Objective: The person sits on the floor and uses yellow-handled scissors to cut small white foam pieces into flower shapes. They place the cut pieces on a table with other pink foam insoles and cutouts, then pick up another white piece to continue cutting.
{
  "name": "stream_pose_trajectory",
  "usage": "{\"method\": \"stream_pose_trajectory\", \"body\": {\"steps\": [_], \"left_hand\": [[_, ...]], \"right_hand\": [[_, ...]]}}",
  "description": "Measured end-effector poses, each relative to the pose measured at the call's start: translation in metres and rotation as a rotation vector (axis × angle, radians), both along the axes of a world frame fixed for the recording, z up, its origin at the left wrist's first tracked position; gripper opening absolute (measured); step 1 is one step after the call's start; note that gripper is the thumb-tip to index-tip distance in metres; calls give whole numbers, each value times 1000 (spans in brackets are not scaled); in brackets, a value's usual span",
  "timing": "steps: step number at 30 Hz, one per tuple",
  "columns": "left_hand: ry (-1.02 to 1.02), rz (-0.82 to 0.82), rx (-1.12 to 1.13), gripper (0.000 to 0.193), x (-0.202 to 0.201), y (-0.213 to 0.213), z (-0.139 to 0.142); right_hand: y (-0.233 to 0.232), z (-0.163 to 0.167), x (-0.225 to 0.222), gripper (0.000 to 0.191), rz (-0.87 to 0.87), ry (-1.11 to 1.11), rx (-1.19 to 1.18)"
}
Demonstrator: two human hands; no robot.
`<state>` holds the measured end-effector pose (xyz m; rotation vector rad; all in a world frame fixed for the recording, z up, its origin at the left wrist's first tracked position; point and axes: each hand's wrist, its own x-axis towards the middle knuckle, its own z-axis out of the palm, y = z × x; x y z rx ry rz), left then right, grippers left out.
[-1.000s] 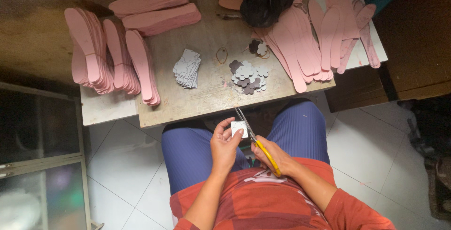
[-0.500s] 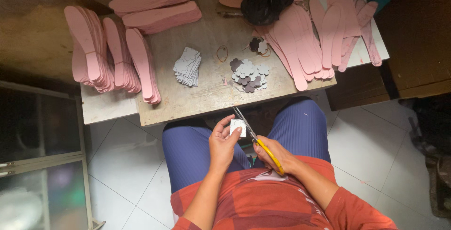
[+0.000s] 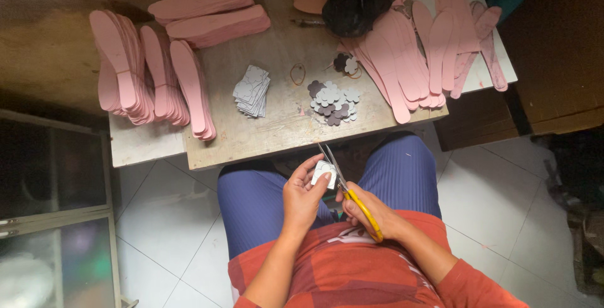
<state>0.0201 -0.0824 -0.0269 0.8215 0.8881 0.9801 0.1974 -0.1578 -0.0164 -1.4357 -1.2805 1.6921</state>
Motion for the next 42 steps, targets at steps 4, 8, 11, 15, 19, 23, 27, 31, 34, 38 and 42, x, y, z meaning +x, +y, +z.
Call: {"method": "stream_pose_trajectory", "body": {"steps": [4, 8, 11, 15, 19, 23, 27, 31, 34, 38, 42], "left_hand": [[-15, 7, -4, 46, 0, 0, 0], [-35, 0, -19, 47, -1, 0, -2], [-32, 0, 0, 46, -2, 0, -2], [-26, -9, -1, 49, -2, 0, 0], [12, -50, 8, 57, -3, -1, 5], [10, -52, 1, 59, 1, -2, 7], [3, -45, -25, 56, 1, -2, 4], [22, -52, -12, 55, 0, -3, -1], [25, -53, -4, 55, -1, -2, -3], [23, -56, -8, 55, -2, -2, -5], [-20, -43, -6, 53, -1, -1, -3]], "right_hand": [[-1, 0, 1, 39, 23, 11, 39], [-2, 2, 0, 41, 30, 26, 73], [-3, 4, 0, 41, 27, 21, 52], [-3, 6, 1, 39, 22, 22, 65], [-4, 6, 0, 39, 7, 3, 47], [-4, 5, 1, 40, 5, -13, 41], [-5, 5, 1, 41, 5, 1, 57], [-5, 6, 0, 44, 7, 4, 52], [-5, 8, 0, 46, 11, -1, 70], [-4, 10, 0, 47, 21, -42, 90], [-3, 10, 0, 43, 39, -98, 94]]}}
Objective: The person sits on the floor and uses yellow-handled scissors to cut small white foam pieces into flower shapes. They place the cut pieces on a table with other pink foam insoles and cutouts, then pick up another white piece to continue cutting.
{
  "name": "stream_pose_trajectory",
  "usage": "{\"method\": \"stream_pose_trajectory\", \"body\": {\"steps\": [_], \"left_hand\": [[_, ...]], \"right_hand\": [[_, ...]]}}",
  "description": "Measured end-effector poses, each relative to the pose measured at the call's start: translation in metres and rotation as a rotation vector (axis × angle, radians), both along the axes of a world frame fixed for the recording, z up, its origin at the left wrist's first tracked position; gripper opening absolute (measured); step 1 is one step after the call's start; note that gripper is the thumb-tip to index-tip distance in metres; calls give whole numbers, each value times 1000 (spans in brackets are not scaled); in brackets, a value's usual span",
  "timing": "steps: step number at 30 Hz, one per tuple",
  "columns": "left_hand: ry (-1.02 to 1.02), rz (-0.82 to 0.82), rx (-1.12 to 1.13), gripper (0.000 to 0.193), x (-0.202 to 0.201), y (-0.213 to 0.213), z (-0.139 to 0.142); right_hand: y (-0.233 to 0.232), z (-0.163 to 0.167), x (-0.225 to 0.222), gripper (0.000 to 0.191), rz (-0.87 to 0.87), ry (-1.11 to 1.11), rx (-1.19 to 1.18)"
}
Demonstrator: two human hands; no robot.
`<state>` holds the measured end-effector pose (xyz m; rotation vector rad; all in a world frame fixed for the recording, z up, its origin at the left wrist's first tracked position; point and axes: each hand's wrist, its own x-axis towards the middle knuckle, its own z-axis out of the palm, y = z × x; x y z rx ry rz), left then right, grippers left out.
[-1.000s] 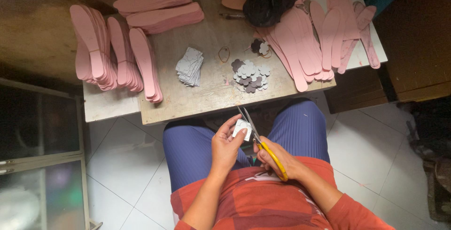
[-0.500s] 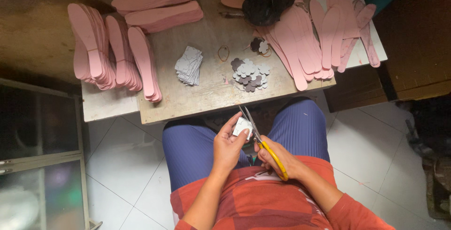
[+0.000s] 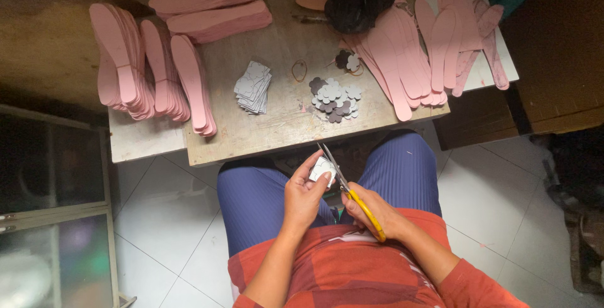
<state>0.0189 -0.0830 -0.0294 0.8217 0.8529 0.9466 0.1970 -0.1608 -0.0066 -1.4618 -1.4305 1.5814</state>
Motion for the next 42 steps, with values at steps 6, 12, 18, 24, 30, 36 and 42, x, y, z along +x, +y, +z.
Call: {"method": "stream_pose_trajectory", "body": {"steps": [6, 12, 18, 24, 30, 36, 42], "left_hand": [[15, 102, -11, 53, -5, -5, -9], [92, 298, 157, 13, -7, -3, -32], [378, 442, 219, 33, -9, 14, -17], [318, 0, 164, 42, 28, 22, -3], [438, 2, 235, 47, 32, 57, -7], [435, 169, 247, 50, 20, 117, -2], [364, 246, 291, 51, 22, 135, 2]], "right_hand": [[2, -5, 1, 38, 17, -133, 26], [10, 1, -5, 43, 24, -267, 127], [24, 18, -9, 50, -149, -147, -64], [54, 20, -15, 38, -234, -492, 382], [89, 32, 50, 45, -103, -56, 126], [165, 53, 174, 34, -988, -366, 220], [192, 57, 222, 42, -1136, -824, 310]]}}
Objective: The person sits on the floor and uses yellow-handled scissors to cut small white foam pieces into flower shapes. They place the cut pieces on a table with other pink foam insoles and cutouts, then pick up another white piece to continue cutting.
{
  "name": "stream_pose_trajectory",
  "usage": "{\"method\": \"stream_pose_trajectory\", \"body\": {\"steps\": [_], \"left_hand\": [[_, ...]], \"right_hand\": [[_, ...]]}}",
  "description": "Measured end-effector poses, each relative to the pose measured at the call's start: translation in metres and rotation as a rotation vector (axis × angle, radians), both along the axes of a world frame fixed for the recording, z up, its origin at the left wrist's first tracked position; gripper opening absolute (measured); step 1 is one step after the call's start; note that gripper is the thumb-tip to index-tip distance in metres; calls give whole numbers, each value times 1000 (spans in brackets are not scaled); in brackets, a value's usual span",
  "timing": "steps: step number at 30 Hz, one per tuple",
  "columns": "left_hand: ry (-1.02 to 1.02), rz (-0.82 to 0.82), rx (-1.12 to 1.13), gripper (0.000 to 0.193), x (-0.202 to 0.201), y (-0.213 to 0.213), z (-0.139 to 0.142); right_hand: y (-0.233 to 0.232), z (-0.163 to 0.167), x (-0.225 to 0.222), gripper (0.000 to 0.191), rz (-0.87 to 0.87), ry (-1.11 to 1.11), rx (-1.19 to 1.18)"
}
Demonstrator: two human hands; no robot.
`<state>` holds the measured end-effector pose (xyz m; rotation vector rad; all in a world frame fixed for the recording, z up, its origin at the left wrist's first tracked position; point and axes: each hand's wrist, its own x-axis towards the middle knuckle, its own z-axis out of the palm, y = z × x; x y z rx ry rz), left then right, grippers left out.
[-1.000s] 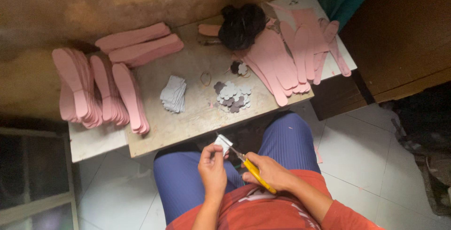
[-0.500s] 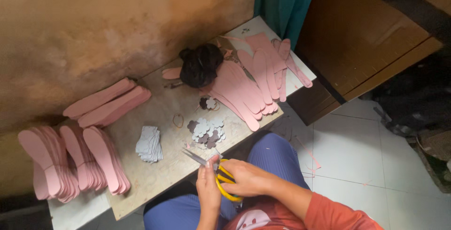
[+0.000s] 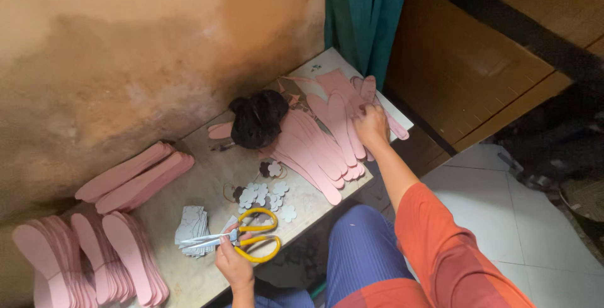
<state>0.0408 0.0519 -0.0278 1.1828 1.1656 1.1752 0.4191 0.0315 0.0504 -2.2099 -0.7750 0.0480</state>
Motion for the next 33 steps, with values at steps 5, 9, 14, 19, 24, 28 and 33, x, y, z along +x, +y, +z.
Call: {"method": "stream_pose_trajectory", "body": {"steps": [5, 9, 14, 19, 24, 28, 33], "left_hand": [[-56, -2, -70, 53, -6, 3, -3], [7, -23, -37, 54, -5, 4, -7], [22, -27, -14, 53, -5, 3, -7], [12, -22, -18, 52, -6, 3, -6], [-7, -29, -3, 51, -6, 2, 0], [-45, -33, -19, 50, -4, 2, 7], [-152, -19, -49, 48, -16, -2, 5]], "right_hand": [[14, 3, 6, 57, -125, -82, -148], [18, 8, 9, 56, -186, 29, -135], [18, 8, 17, 36, -156, 271, 209], [11, 10, 26, 17, -212, 226, 535], [-19, 15, 31, 33, -113, 587, 913], [-49, 8, 11, 37, 80, 934, 1104], [-90, -21, -67, 30, 432, 1097, 565]]}}
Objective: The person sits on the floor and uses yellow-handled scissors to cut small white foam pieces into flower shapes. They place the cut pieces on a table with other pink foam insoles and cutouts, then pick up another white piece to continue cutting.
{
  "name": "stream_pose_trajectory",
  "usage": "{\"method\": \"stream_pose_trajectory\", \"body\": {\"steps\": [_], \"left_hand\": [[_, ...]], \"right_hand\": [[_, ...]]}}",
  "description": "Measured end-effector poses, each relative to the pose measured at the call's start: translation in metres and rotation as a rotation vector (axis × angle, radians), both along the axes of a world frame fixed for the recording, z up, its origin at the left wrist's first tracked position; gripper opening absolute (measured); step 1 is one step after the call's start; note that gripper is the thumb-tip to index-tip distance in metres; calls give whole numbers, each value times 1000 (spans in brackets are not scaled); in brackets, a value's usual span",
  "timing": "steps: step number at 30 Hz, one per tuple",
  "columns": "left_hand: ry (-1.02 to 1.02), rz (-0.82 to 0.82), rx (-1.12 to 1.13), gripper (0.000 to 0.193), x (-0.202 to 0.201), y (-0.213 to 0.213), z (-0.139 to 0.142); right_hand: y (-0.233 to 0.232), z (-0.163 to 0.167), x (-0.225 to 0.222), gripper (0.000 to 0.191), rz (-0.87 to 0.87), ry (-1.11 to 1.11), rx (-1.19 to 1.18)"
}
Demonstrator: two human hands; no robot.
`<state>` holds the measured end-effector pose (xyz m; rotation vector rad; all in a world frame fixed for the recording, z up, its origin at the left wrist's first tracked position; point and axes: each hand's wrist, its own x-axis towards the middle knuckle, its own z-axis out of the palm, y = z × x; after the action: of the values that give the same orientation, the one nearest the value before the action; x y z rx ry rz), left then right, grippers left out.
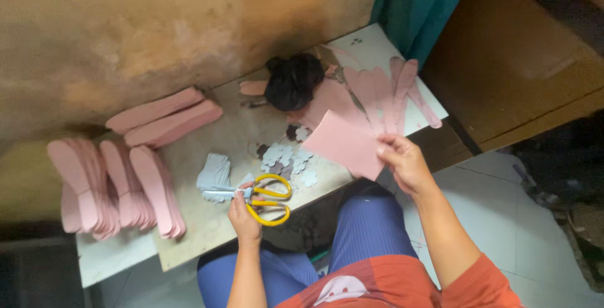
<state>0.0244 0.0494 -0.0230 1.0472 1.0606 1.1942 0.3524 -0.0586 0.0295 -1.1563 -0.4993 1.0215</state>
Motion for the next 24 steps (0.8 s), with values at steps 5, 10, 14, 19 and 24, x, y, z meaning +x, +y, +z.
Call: {"method": "stream_pose_trajectory", "body": {"steps": [5, 10, 14, 19, 24], "left_hand": [[-158, 68, -101, 50, -44, -25, -6], [-246, 101, -44, 49, -86, -53, -3], [-262, 225, -124, 46, -110, -73, -1], [-351, 156, -152, 49, -105, -91, -18], [-351, -23, -195, 52, -84, -100, -29]], "right_hand": [[-10, -8, -65, 32, 294, -371, -335], [24, -8, -111, 30, 391, -601, -302], [59, -3, -150, 25, 358, -785, -206], [73, 7, -154, 20, 240, -1159, -103], [55, 8, -133, 22, 39, -1352, -185]]}}
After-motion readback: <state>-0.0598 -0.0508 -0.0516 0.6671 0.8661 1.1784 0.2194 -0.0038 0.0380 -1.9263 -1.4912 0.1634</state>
